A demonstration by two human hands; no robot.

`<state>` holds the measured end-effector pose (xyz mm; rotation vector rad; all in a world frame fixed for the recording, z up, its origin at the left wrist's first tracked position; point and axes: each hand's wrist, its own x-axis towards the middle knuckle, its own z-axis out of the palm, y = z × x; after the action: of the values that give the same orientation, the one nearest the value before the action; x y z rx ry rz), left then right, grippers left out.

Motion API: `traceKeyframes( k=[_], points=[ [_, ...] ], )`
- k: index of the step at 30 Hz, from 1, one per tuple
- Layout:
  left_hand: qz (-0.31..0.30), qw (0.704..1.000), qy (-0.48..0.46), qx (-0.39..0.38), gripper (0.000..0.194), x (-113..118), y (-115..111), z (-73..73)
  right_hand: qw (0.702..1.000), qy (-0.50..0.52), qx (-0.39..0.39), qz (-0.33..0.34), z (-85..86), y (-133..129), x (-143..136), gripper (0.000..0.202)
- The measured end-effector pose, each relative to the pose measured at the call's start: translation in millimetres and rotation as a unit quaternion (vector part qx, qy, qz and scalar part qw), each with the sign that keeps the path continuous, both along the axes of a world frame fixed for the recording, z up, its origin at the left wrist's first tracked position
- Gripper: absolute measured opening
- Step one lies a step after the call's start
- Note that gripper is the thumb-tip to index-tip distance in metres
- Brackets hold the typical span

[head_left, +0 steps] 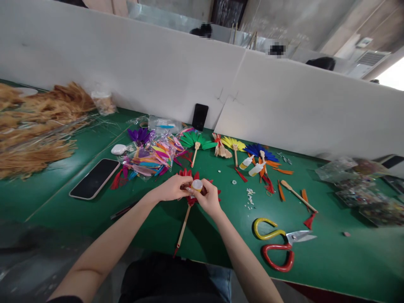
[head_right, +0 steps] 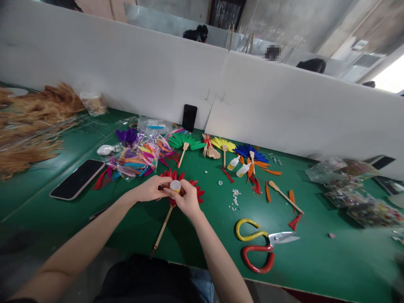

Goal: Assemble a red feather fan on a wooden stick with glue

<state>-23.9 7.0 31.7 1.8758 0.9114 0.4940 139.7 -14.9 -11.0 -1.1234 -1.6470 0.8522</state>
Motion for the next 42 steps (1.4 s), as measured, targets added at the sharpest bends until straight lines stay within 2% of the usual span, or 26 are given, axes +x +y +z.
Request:
traceKeyframes(
  k=[12, 20, 22, 24, 31, 36, 39, 42],
  points=[
    [-0.008, 1.000, 0.024, 0.005, 0.019, 0, 1, -0.5, 0.999, 0.015, -0.030, -0.016, -2.2, -2, -2, 0.039],
    [-0.014, 0.998, 0.050, 0.027, 0.014, 6, -1, 2.4, 0.999, -0.031, -0.020, -0.033, 4.4, -8, 7, 0.039],
    [-0.007, 0.998, 0.057, 0.025, 0.009, 6, -2, 4.1, 0.998, -0.037, -0.021, -0.038, 6.4, -8, 12, 0.037],
    [0.014, 0.998, 0.052, 0.027, 0.014, 5, -5, 5.4, 0.998, -0.031, -0.024, -0.054, 7.9, -8, 16, 0.034],
    [0.167, 0.985, -0.020, 0.028, 0.024, -15, -17, 0.9, 0.993, 0.038, 0.003, -0.112, 15.4, -5, 23, 0.029],
    [0.203, 0.978, -0.043, 0.004, 0.028, -28, -28, -11.0, 0.983, 0.111, 0.027, -0.146, 36.8, -9, 25, 0.023],
    [0.207, 0.977, -0.047, -0.006, 0.028, -31, -35, -18.6, 0.969, 0.208, -0.027, -0.131, 45.2, -10, 29, 0.025],
    [0.227, 0.972, -0.056, -0.025, 0.032, -31, -41, -23.4, 0.940, 0.308, -0.113, -0.094, 40.3, -10, 37, 0.028]
  ],
)
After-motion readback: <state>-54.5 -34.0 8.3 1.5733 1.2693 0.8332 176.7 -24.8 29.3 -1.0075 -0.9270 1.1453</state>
